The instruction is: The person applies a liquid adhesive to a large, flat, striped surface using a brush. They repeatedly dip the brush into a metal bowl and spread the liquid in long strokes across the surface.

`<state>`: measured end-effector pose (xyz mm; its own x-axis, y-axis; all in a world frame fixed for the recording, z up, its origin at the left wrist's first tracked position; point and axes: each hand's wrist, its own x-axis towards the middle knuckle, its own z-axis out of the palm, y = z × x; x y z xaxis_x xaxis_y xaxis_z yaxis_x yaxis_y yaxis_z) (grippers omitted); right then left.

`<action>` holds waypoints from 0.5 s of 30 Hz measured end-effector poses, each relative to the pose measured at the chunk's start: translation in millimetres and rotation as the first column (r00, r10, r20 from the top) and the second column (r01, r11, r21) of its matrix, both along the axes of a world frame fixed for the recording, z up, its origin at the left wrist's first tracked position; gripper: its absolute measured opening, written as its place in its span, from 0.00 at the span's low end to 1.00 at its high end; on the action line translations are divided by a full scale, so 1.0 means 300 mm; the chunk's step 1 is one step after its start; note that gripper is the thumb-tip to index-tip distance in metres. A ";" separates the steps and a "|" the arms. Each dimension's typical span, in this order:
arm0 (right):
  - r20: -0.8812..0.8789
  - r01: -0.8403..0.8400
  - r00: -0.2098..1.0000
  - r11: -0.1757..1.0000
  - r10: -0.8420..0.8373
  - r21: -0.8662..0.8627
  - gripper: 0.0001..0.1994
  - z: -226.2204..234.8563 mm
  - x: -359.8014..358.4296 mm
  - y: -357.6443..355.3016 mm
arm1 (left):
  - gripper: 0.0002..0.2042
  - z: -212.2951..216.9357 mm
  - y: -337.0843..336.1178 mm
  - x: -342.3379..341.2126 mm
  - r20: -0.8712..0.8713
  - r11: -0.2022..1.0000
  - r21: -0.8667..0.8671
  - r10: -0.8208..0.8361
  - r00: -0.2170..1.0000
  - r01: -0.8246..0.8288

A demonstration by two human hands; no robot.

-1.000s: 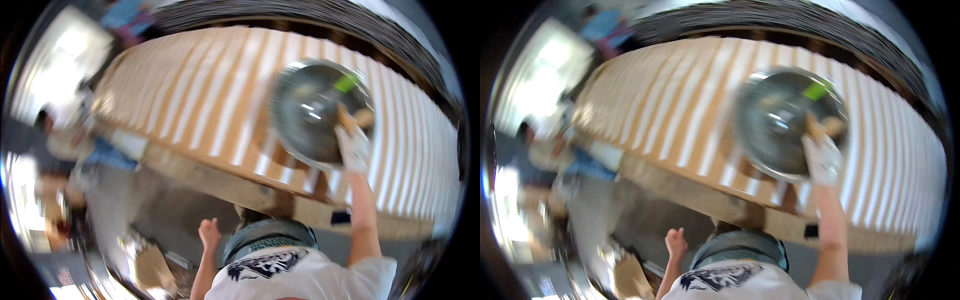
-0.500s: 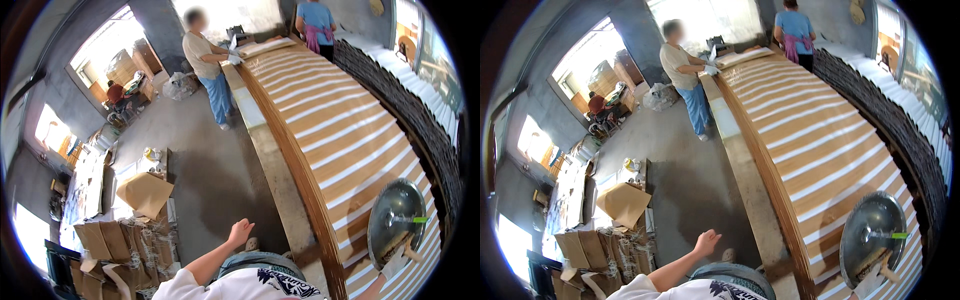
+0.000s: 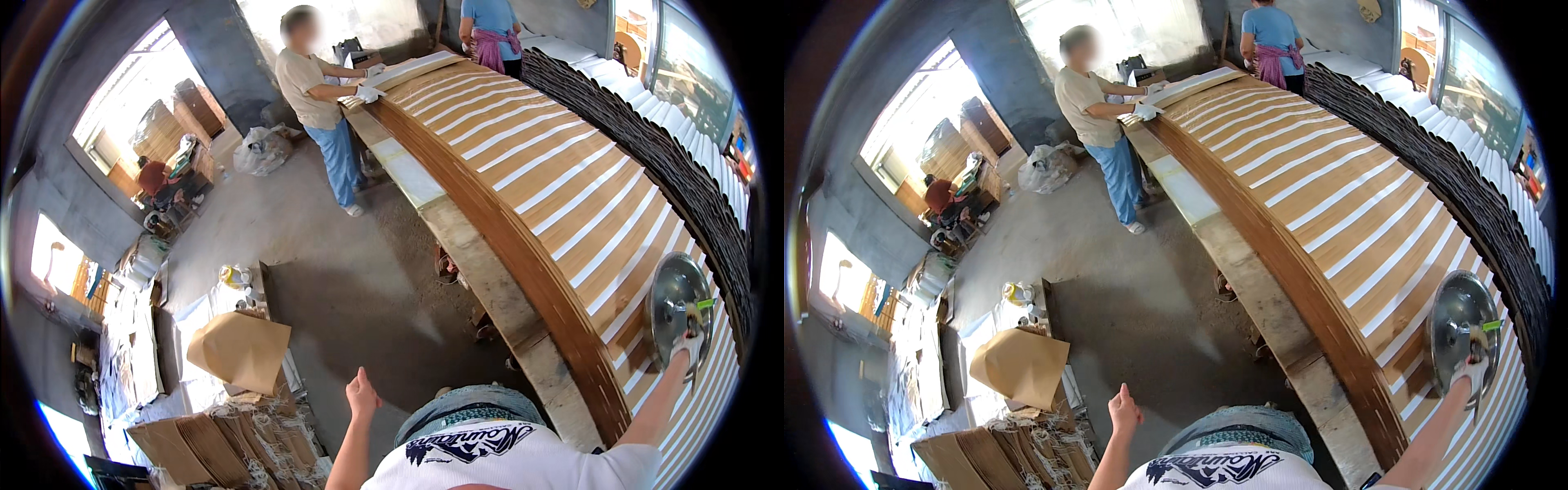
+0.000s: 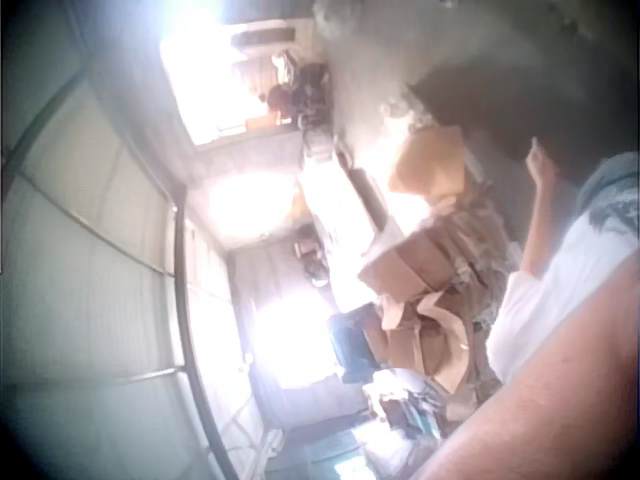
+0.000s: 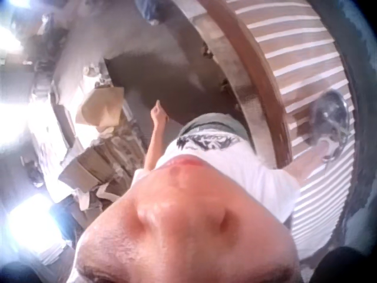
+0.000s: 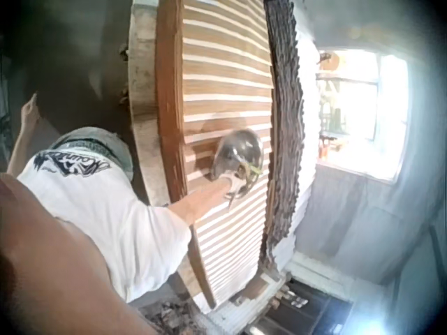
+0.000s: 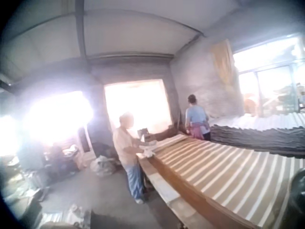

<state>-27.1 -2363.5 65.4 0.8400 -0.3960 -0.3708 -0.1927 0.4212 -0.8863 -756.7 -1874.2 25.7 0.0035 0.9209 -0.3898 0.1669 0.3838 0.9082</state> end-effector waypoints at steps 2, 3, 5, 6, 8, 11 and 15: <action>0.103 -0.061 0.993 0.998 0.063 -0.021 0.21 0.007 -0.004 0.142 | 0.28 -0.032 0.037 -0.066 0.025 0.998 0.025 0.048 0.999 -0.049; 0.063 -0.150 0.987 0.988 0.148 0.023 0.20 0.034 -0.052 0.269 | 0.24 -0.035 0.049 -0.107 0.009 0.998 0.010 0.056 0.998 -0.056; 0.095 -0.199 0.976 0.979 0.194 0.042 0.20 0.090 -0.053 0.452 | 0.20 -0.120 0.093 -0.147 0.079 0.995 0.064 0.070 0.994 -0.075; 0.159 -0.164 0.975 0.986 0.157 0.032 0.20 0.070 -0.030 0.506 | 0.19 -0.159 0.121 -0.154 0.120 0.992 0.094 0.072 0.990 -0.084; 0.205 -0.221 0.956 0.974 0.209 0.041 0.20 0.043 0.052 0.576 | 0.13 -0.162 0.196 -0.124 -0.035 0.987 0.158 0.001 0.999 0.004; 0.148 -0.198 0.972 0.976 0.183 0.093 0.20 0.010 0.104 0.857 | 0.07 -0.179 0.313 -0.084 -0.059 0.946 0.322 -0.010 0.998 0.028; 0.176 -0.263 0.955 0.956 0.238 0.130 0.19 -0.035 0.126 1.191 | 0.12 -0.080 0.521 0.038 -0.253 0.954 0.288 -0.010 0.967 0.086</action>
